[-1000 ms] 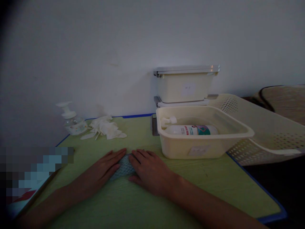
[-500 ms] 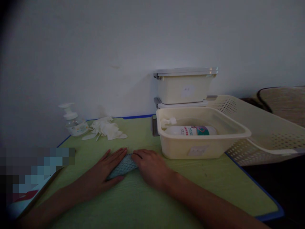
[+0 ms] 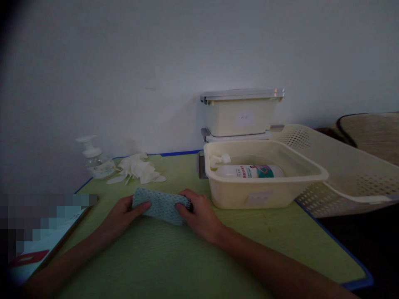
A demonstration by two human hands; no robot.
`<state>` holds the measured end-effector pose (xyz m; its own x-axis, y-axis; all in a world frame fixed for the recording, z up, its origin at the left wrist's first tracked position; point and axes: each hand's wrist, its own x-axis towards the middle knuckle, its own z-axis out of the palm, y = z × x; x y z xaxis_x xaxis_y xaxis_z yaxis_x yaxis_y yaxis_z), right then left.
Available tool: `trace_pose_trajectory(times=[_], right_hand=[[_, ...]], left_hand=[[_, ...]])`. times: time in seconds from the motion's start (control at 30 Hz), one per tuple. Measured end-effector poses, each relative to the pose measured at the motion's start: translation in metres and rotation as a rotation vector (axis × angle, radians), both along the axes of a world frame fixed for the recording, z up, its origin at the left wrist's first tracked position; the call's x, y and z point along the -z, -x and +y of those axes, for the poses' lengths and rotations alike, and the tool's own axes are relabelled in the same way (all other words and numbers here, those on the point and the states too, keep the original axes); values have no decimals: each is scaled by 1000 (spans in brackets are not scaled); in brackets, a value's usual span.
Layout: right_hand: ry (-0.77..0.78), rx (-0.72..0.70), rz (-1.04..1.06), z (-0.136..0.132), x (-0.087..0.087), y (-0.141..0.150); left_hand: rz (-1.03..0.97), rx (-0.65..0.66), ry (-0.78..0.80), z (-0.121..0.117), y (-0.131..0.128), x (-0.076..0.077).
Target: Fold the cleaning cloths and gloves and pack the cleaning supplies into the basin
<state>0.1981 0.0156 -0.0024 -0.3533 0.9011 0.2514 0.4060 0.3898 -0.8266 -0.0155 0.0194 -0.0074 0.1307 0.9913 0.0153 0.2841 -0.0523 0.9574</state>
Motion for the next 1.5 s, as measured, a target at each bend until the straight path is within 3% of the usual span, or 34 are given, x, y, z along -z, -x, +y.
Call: trace_pose_trajectory(times=[0.17, 0.33, 0.43, 0.53, 0.63, 0.77, 0.83, 0.97, 1.03, 1.23, 1.5], right_hand=[[148, -40, 219, 5, 3, 1], [312, -155, 291, 10, 4, -2], [456, -272, 317, 9, 4, -2], [514, -300, 355, 6, 5, 1], [507, -294, 409, 1, 6, 6], [463, -362, 471, -5, 9, 9], [339, -374, 453, -8, 10, 8], [-36, -414, 211, -12, 7, 4], [-127, -461, 130, -13, 5, 3], [34, -361, 220, -9, 6, 7], [121, -254, 391, -2, 7, 10]], left_hand=[[-136, -52, 67, 0, -2, 0], [-256, -85, 80, 2, 0, 3], [-412, -118, 127, 2, -1, 4], [-596, -152, 164, -2, -8, 3], [-636, -146, 175, -8, -15, 3], [-441, -71, 206, -16, -16, 7], [-380, -41, 212, -17, -15, 8], [-361, 65, 210, -16, -15, 7], [-361, 78, 187, -15, -17, 5], [-477, 12, -64, -17, -24, 4], [-300, 63, -189, -21, -22, 4]])
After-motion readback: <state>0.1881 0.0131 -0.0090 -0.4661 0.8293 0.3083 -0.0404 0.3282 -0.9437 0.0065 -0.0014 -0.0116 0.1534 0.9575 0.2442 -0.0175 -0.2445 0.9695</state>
